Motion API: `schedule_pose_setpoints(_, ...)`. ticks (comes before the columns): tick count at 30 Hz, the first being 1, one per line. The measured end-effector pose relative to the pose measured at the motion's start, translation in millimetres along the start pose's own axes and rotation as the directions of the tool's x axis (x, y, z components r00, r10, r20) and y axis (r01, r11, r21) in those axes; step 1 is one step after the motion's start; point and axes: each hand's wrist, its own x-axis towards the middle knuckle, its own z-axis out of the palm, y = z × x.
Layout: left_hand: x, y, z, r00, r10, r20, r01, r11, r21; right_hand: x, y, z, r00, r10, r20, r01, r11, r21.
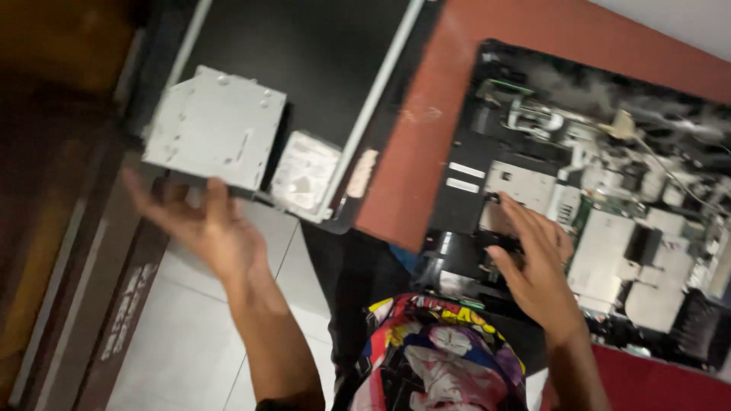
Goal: Disassembling a computer by unscrewing internal components and removing the hard drive assembly
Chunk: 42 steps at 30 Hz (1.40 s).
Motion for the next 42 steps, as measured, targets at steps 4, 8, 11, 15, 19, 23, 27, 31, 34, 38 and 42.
schedule_pose_setpoints(4,13,-7,-4,0.954,-0.229,-0.193,0.238,0.971,0.021,-5,10,5,0.999,-0.03,-0.029,0.026,0.991,-0.134)
schedule_pose_setpoints(8,13,-1,-4,0.956,-0.194,-0.222,0.225,0.966,0.129,-5,10,11,0.999,0.026,-0.047,-0.035,0.978,-0.205)
schedule_pose_setpoints(11,11,0,-5,0.967,-0.148,-0.208,0.201,0.943,0.264,-2,9,11,0.991,0.129,-0.029,-0.132,0.974,-0.184)
schedule_pose_setpoints(15,8,7,0,0.973,-0.101,-0.208,0.198,0.829,0.523,0,1,11,0.99,0.136,-0.039,-0.141,0.976,-0.166)
schedule_pose_setpoints(19,6,4,-2,0.997,0.031,-0.074,0.034,0.672,0.74,0,-5,10,0.983,0.18,-0.025,-0.182,0.97,-0.159)
schedule_pose_setpoints(23,7,9,1,0.999,0.028,-0.039,0.013,0.627,0.779,-2,3,12,0.994,0.099,-0.047,-0.106,0.977,-0.185)
schedule_pose_setpoints(27,5,3,-3,0.998,0.069,0.004,-0.043,0.572,0.819,-1,1,12,0.99,0.137,-0.038,-0.142,0.973,-0.184)
schedule_pose_setpoints(31,5,-1,-7,0.996,0.091,0.021,-0.069,0.572,0.817,-3,10,14,0.995,0.066,-0.069,-0.08,0.974,-0.212)
schedule_pose_setpoints(34,4,7,-4,0.995,0.091,0.043,-0.089,0.579,0.81,-2,15,13,0.997,0.066,-0.045,-0.074,0.979,-0.189)
schedule_pose_setpoints(38,-1,5,-2,0.993,0.105,0.046,-0.1,0.586,0.804,-2,11,13,0.994,0.103,-0.047,-0.111,0.97,-0.217)
schedule_pose_setpoints(42,-4,5,1,0.994,0.101,0.047,-0.098,0.586,0.805,-2,8,12,0.991,0.127,-0.039,-0.133,0.964,-0.232)
